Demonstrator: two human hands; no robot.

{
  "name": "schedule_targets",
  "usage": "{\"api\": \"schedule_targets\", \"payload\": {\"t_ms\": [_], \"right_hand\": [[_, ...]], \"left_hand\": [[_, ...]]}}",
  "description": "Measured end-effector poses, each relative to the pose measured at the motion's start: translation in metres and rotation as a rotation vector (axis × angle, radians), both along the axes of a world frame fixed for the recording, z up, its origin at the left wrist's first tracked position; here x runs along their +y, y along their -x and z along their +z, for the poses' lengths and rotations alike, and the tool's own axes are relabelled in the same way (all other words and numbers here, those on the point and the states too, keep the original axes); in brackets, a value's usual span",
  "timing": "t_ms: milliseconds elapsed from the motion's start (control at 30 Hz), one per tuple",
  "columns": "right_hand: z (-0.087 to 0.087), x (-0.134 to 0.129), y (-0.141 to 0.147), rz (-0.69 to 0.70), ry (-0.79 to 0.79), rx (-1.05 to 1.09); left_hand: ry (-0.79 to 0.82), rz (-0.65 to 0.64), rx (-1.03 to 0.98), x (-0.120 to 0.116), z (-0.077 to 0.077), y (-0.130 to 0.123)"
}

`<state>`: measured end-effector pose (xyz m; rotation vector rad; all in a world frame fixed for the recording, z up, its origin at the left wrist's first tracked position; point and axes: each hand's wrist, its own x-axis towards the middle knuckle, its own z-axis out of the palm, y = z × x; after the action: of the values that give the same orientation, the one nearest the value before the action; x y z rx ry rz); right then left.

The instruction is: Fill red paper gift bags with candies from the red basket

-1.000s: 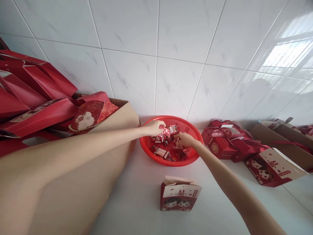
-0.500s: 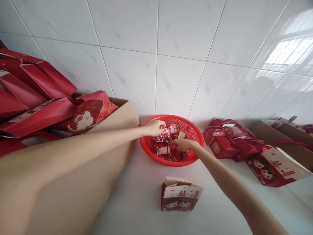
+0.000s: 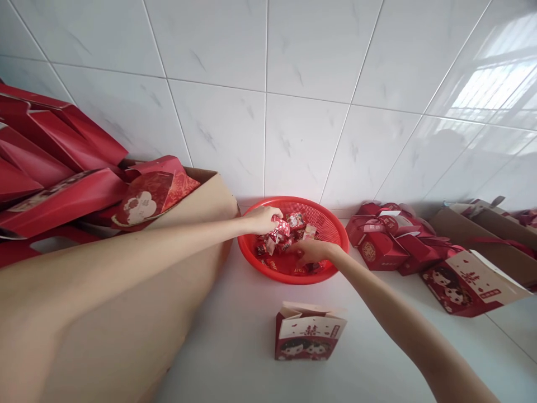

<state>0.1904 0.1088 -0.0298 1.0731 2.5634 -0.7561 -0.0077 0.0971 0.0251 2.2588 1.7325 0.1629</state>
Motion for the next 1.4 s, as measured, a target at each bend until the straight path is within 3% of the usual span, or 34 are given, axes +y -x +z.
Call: {"api": "schedule_targets", "payload": {"t_ms": [133,333,400,533,733,933,1000,1133,1300,1400], "right_hand": [[0.001,-0.001,-0.001,-0.07,-0.125,-0.017],[0.009,-0.016,0.03,0.173,-0.091,0.084],[0.009,-0.022,0.046,0.192,-0.089,0.045],[0.003,-0.026,0.064,0.139,-0.103,-0.057],[-0.005,-0.009,0.043,0.031,-0.125,-0.015],[0.008,-0.003,0.0,-0.055,-0.107,0.291],[0.013,-0.007,-0.018,-0.112,-0.035,0.487],[0.018,-0.027,-0.05,-0.39,0.204,1.037],[0.021,-0.055,-0.068,-0.678,0.332,1.37],[0.024,-0.07,-0.071,-0.78,0.355,1.488]], "left_hand": [[-0.013,-0.004,-0.011,0.001,-0.001,0.001],[0.0,0.011,-0.014,0.005,-0.005,0.004],[0.004,0.016,-0.01,0.004,-0.004,0.004],[0.003,0.004,-0.003,0.002,-0.001,0.002],[0.018,0.011,-0.018,0.002,-0.002,0.002],[0.032,-0.019,-0.068,-0.002,0.005,-0.001],[0.037,-0.048,-0.091,-0.005,0.008,-0.003],[0.086,-0.145,-0.243,-0.008,0.01,-0.008],[0.126,-0.316,-0.468,-0.018,0.013,-0.019],[0.226,-0.339,-0.53,-0.031,0.018,-0.028]]}}
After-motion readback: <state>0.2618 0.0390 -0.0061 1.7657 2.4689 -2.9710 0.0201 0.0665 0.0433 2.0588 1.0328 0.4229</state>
